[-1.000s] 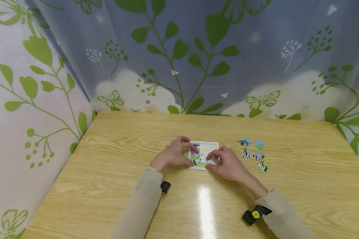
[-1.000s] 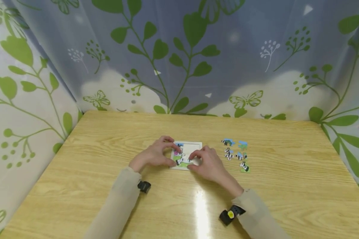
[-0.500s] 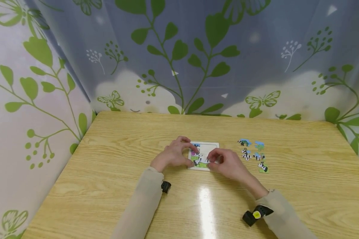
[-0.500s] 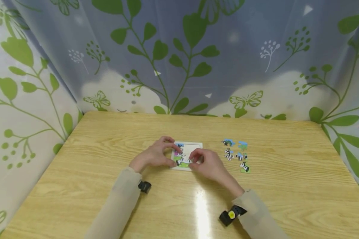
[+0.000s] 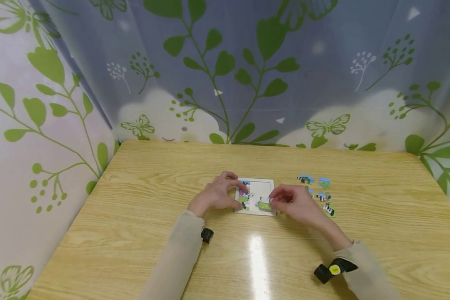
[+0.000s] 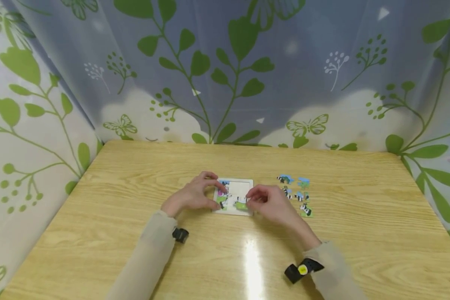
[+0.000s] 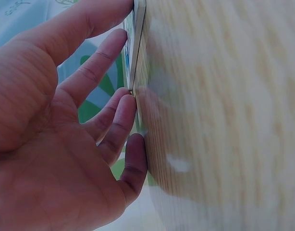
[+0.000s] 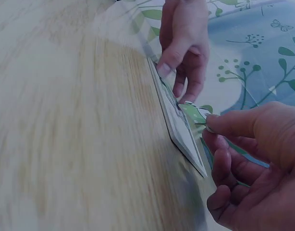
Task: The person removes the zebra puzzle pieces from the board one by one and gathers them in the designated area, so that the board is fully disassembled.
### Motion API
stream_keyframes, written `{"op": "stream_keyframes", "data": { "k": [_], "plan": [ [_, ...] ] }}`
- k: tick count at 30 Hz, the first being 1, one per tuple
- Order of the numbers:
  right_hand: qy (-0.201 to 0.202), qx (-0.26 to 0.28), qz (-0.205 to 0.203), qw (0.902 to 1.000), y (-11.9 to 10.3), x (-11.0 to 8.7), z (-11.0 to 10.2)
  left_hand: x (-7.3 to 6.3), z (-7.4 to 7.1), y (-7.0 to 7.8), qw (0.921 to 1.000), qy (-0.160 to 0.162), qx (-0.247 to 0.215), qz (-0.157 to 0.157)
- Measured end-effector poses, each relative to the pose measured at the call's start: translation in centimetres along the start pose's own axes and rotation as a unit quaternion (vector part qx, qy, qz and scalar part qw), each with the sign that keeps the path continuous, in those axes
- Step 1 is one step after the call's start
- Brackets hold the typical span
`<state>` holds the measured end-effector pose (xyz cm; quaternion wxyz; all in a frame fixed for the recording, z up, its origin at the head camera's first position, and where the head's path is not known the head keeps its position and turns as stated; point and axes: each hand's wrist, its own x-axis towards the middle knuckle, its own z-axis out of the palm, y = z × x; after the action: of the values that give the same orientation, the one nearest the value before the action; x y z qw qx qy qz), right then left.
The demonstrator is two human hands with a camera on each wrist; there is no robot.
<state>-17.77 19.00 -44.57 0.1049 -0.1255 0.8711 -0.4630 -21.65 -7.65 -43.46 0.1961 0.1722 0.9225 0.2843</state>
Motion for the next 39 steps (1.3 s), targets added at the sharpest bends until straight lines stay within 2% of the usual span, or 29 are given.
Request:
{"op": "stream_keyframes", "data": {
  "k": [11,19,24,30,39],
  "plan": [
    [0.030,-0.053,0.002,0.9981,1.8,-2.5,-3.7,-0.3,-0.1,0.0,0.9999,-0.002,-0.009,0.009],
    [0.052,-0.104,-0.001,0.9932,3.1,-4.5,-5.7,-0.2,0.0,-0.3,0.9997,-0.003,-0.016,0.017],
    [0.060,-0.151,-0.015,0.9865,3.8,-5.1,-6.2,-0.2,0.0,-0.3,0.9998,-0.004,-0.012,0.014],
    [0.080,-0.220,-0.047,0.9710,4.4,-5.1,-6.2,-0.2,0.0,-0.2,0.9998,-0.004,-0.015,0.014],
    [0.090,-0.231,-0.053,0.9674,4.7,-5.0,-6.0,-0.2,0.0,-0.3,0.9999,-0.003,-0.010,0.011]
  ]
}}
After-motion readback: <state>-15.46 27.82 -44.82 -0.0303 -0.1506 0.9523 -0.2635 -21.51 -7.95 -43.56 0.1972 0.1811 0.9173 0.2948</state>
